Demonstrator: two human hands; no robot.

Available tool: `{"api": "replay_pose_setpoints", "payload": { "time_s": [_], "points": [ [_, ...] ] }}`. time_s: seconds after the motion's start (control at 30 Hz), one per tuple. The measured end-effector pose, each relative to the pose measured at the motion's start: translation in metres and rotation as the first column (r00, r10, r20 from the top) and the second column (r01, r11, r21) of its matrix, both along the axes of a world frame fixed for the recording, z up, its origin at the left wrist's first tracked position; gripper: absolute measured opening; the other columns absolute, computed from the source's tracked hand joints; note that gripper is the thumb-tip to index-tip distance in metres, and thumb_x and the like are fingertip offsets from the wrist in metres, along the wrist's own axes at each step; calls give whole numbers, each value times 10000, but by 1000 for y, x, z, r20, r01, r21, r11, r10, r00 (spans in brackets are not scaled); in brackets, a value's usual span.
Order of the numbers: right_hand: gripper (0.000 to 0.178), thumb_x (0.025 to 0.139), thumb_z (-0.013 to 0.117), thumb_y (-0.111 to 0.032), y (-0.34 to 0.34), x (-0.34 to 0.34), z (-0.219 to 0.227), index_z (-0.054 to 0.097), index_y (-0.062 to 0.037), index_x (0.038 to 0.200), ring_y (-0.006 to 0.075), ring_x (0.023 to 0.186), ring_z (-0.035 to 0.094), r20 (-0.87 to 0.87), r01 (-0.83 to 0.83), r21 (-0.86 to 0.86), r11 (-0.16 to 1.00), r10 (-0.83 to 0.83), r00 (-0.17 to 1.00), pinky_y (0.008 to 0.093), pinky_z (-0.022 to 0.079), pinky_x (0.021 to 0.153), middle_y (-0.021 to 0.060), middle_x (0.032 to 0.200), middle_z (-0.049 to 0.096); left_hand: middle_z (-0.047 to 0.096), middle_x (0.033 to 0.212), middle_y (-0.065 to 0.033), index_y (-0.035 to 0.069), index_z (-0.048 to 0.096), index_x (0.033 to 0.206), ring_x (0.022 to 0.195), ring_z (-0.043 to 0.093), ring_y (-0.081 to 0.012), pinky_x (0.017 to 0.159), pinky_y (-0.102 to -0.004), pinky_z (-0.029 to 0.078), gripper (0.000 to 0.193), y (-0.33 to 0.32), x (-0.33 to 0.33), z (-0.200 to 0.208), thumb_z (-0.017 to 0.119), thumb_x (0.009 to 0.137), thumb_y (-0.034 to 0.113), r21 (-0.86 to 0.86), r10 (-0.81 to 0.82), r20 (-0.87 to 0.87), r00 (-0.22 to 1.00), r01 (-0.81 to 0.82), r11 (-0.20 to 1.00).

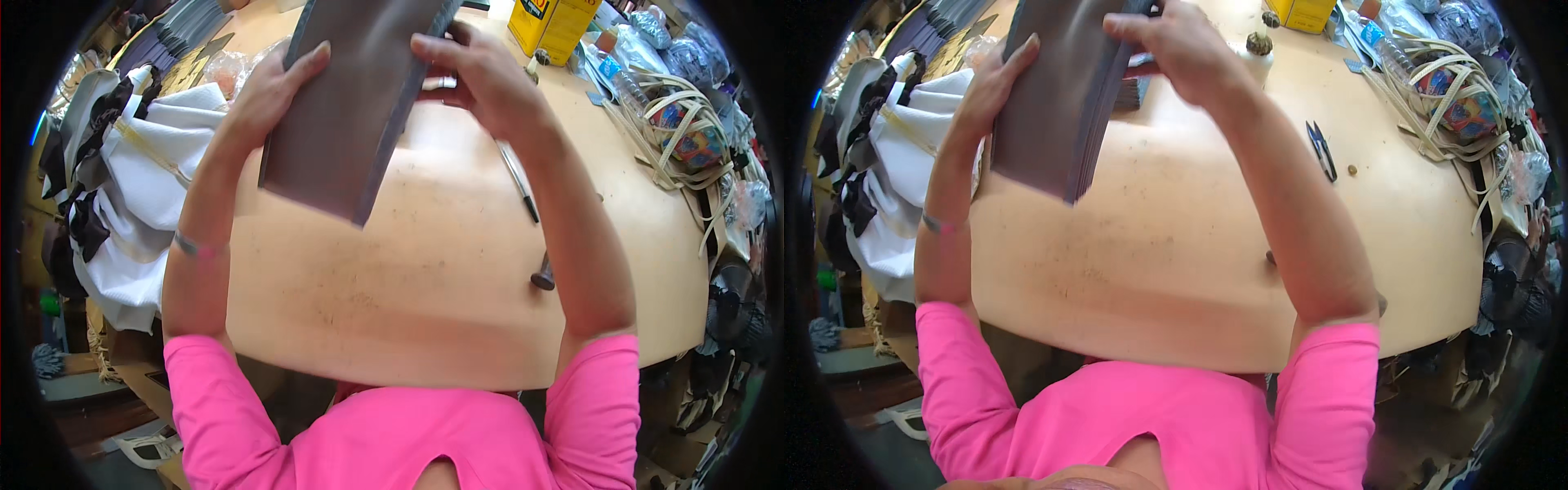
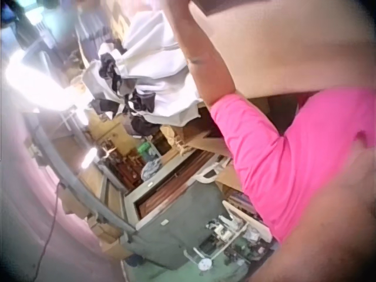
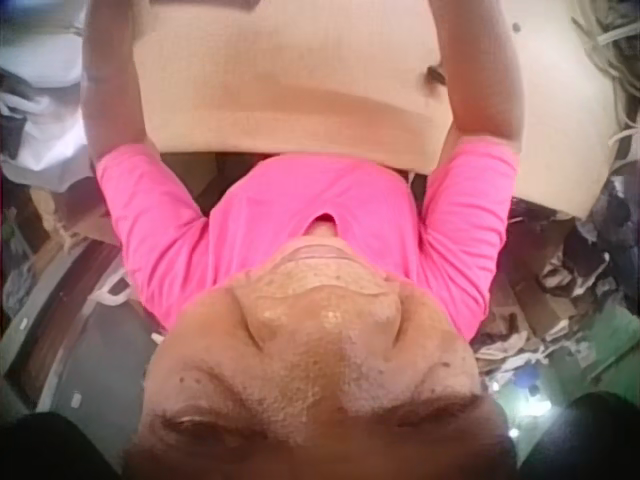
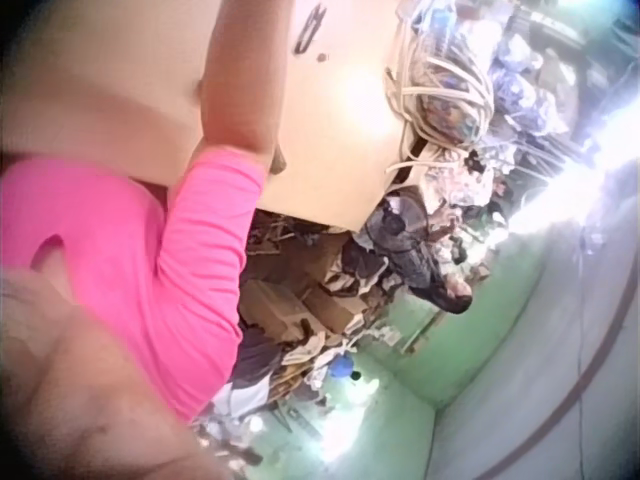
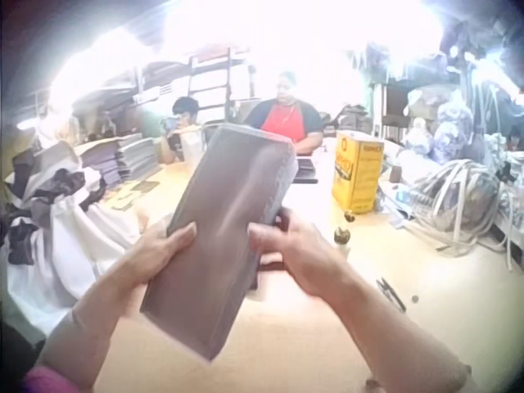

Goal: The person hammers the folded edges of rectangular leather pieces to flatten them, then stacks the finished pieces together.

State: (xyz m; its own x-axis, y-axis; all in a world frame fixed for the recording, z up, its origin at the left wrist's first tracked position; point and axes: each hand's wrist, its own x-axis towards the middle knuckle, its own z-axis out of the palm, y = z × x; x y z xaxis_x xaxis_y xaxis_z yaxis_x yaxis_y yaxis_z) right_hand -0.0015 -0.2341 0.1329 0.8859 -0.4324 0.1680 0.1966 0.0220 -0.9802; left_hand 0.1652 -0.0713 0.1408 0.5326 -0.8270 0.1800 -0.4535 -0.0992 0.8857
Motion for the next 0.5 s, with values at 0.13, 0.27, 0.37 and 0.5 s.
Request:
{"api": "replay_pose_setpoints", "payload": {
  "time_s": [0.13,0.27,0.37,0.5],
  "points": [
    [305,861,617,-253,-50,51,19,556,-25,1055,192,868,565,17,65,-11,998,-65,998,359,498,763,68,978,582,627,939,-118,-43,548,1132,798,619,-168,696,-291,508,595,-66,64,-8,602,847,477,-20,-5,-189,982,2,1000],
    [248,798,628,-171,-98,101,3,580,-48,1007,175,859,561,-14,205,61,977,-204,979,324,469,720,60,932,588,566,1194,-133,28,470,1282,1004,582,-171,879,-331,474,523,-110,101,-20,534,910,389,7,-62,-406,912,72,997],
    [254,757,632,-144,-113,123,-27,581,-50,988,163,865,553,20,240,87,967,-243,970,323,452,730,63,925,590,593,1097,-137,-14,508,1212,927,598,-186,805,-323,489,547,-138,118,-40,562,885,421,31,-34,-366,930,49,998],
    [343,777,660,-132,-128,134,-76,555,4,1075,161,860,584,-49,256,53,965,-253,966,303,490,757,74,956,600,637,918,-181,-105,569,1066,754,644,-226,655,-333,525,646,-158,133,-79,611,831,496,183,22,-227,974,20,983]
  ]
}}
